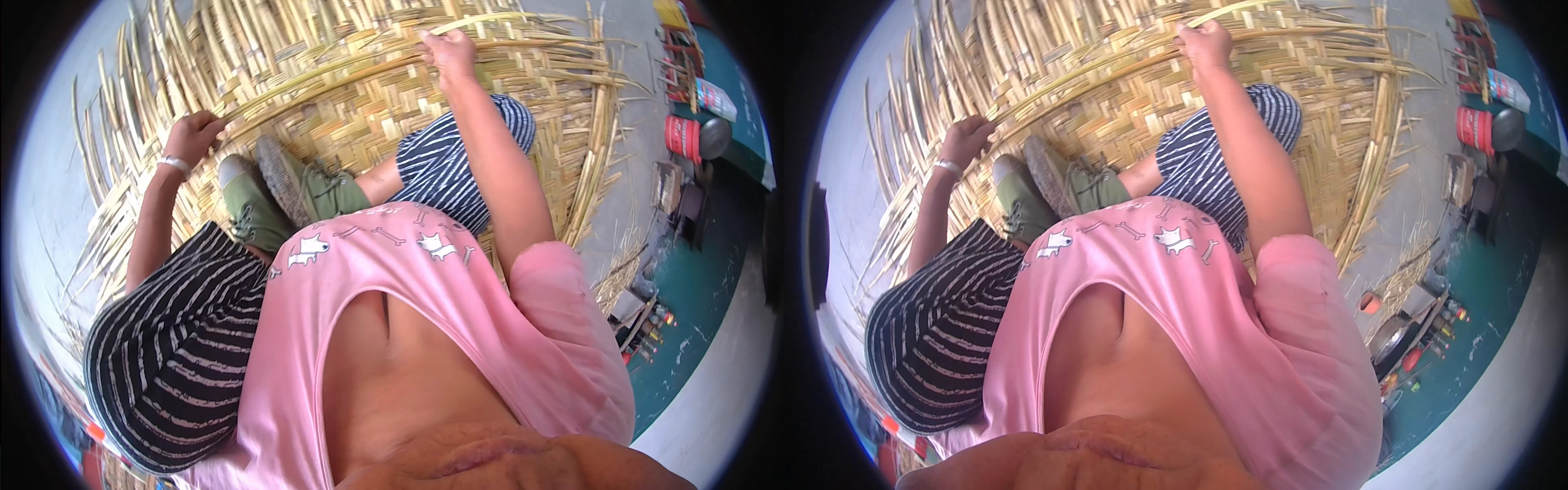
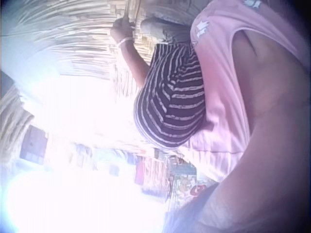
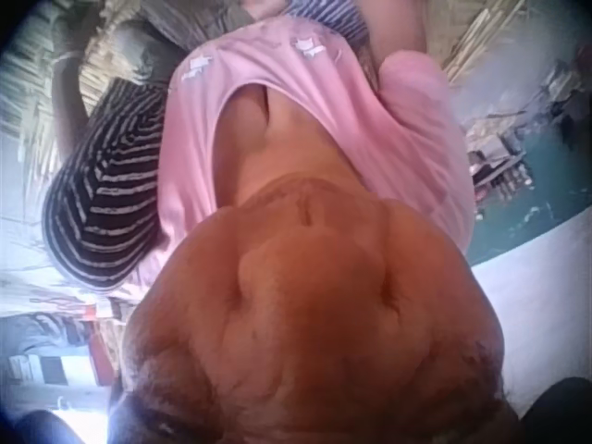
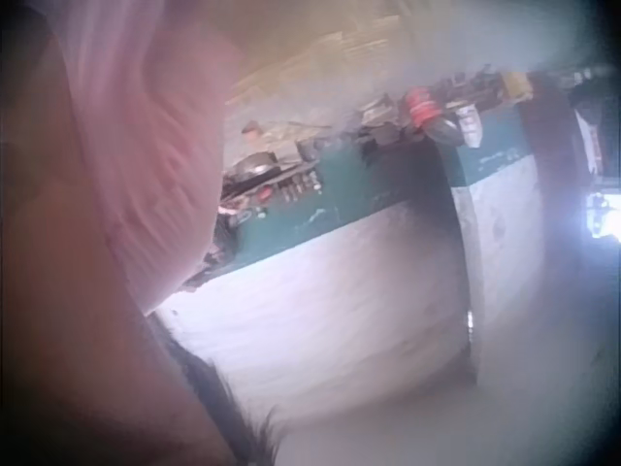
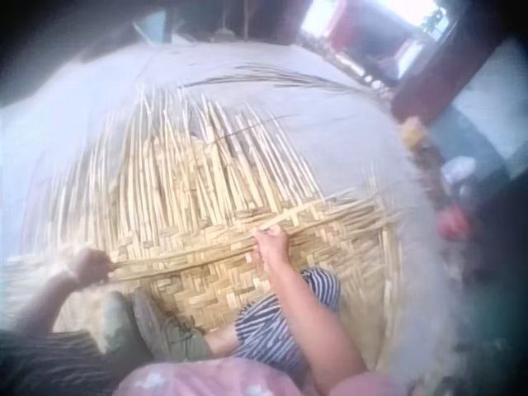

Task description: The person sits on the floor and weaves a large mat using dried palm leaves. They interlace the leaves by hand, periodically adjusting the mat and adding new strands to continue the pattern.

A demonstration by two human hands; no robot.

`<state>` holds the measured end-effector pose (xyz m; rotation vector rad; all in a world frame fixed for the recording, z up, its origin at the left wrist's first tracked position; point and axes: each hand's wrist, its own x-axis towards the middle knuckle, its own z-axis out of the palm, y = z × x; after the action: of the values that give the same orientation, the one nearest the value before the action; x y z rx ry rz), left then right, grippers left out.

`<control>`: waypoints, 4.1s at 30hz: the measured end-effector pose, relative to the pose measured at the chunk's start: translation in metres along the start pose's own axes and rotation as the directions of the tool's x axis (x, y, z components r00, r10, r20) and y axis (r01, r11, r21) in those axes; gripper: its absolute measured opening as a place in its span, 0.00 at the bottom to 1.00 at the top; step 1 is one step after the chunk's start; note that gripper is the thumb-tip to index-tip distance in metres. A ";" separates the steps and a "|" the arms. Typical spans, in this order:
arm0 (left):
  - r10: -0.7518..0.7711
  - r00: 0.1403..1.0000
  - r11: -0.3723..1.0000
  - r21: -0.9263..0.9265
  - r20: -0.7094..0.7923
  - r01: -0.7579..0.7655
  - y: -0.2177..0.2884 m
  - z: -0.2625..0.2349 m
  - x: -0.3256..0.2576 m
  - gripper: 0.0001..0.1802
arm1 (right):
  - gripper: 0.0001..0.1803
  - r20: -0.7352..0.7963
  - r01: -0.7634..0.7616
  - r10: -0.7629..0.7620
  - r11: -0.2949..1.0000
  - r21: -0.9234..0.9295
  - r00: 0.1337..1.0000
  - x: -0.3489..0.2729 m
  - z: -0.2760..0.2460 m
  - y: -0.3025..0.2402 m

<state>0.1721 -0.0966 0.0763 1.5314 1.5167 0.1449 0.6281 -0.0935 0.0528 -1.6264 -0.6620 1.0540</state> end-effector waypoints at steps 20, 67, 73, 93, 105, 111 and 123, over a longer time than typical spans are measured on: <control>-0.222 0.944 0.926 0.250 -0.246 0.283 -0.101 -0.085 0.010 0.13 | 0.37 -0.342 -0.085 0.056 0.994 -0.070 0.938 0.097 -0.171 -0.046; -0.215 0.941 0.878 0.370 -0.260 0.303 0.065 -0.016 0.182 0.19 | 0.13 0.656 0.585 -0.035 0.491 -0.645 0.754 0.101 0.201 -0.013; -0.269 0.957 0.944 0.168 -0.113 0.285 0.057 -0.021 0.200 0.18 | 0.14 0.636 0.530 0.033 0.522 -0.669 0.771 0.109 0.192 0.002; -0.256 0.966 0.901 -0.370 -0.028 0.228 0.059 -0.020 0.179 0.14 | 0.15 0.548 0.315 0.063 0.761 -0.568 0.834 0.090 0.218 -0.011; -0.083 0.997 0.323 -0.946 -0.012 0.015 0.045 -0.044 0.167 0.22 | 0.19 0.498 -0.029 0.151 0.969 -0.243 0.854 0.079 0.205 -0.001; 0.127 0.982 0.306 -0.947 0.141 0.096 0.048 -0.054 0.173 0.24 | 0.13 0.430 -0.070 0.034 0.995 0.069 0.902 0.070 0.188 0.007; 0.139 0.899 0.650 -0.723 0.414 0.233 0.072 -0.033 0.218 0.36 | 0.10 0.371 -0.194 0.168 0.980 0.035 0.913 0.043 0.188 -0.033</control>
<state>0.2510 0.1168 0.0311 0.7482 0.9222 0.3387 0.4848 0.0397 0.0572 -1.4605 -0.7160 1.5253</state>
